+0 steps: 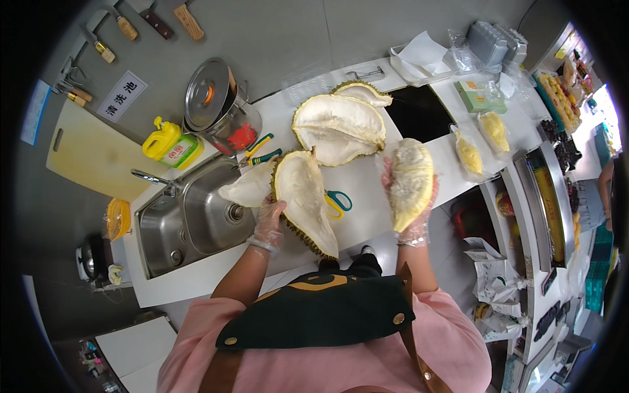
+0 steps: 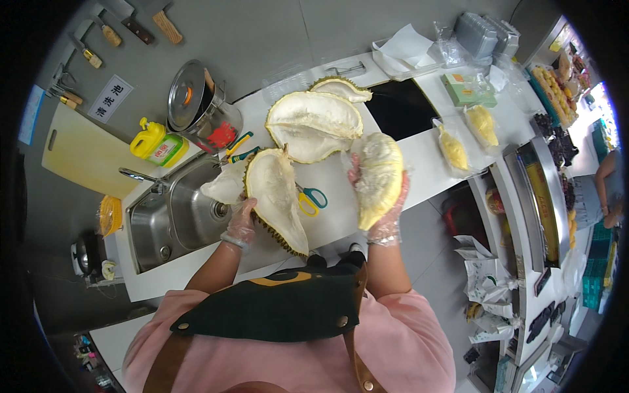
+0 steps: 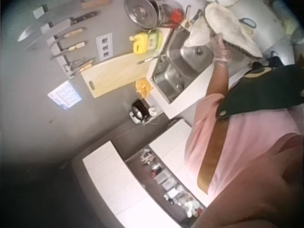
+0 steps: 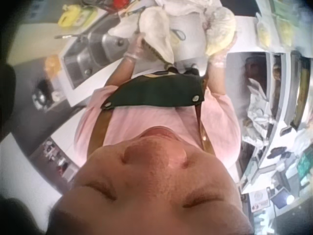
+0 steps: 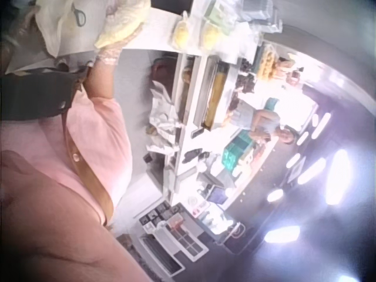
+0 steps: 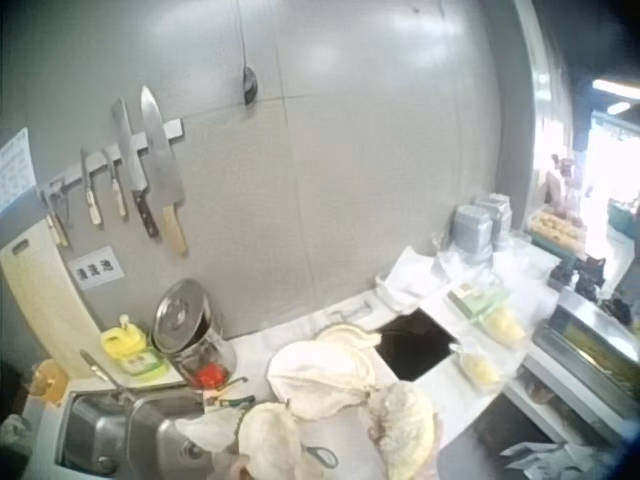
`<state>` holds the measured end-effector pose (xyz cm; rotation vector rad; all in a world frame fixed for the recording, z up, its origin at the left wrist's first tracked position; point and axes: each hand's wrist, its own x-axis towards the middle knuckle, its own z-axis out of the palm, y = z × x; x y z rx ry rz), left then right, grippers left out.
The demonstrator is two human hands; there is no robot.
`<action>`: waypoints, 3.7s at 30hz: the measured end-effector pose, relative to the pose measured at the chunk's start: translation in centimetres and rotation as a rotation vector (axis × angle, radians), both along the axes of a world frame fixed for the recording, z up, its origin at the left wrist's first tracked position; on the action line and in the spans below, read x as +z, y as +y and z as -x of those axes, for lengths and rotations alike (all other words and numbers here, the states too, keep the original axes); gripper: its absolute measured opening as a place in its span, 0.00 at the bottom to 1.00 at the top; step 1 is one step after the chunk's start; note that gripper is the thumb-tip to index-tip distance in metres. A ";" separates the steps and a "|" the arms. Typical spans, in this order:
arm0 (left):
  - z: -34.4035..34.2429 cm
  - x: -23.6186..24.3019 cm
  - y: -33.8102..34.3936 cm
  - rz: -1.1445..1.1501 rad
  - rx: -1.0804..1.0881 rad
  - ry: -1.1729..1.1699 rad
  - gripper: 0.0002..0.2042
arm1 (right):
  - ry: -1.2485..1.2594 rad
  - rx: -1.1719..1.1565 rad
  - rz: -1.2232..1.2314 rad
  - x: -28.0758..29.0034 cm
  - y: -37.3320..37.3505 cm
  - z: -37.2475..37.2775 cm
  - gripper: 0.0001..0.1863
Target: The person opens a durian by hand, separates the husk, and removes the fruit pods. They place the pods into a plastic bag and then into a container on the counter.
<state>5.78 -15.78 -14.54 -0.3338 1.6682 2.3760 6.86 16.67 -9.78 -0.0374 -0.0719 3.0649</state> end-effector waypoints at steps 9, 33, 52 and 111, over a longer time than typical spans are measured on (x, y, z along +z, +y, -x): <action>3.8 1.0 0.6 0.374 0.107 0.040 0.34 | -0.039 -0.184 -0.217 5.5 6.2 -7.1 0.43; 23.1 14.5 27.7 1.126 -0.047 1.067 0.30 | -0.138 -0.207 -0.237 6.4 31.4 -0.1 0.44; 38.0 10.4 45.9 0.829 -0.150 0.841 0.12 | -0.190 -0.333 -0.235 7.1 34.4 -0.1 0.44; 8.2 20.7 48.4 -0.356 -0.480 0.380 0.27 | 0.222 -0.185 -0.792 17.2 28.0 3.5 0.49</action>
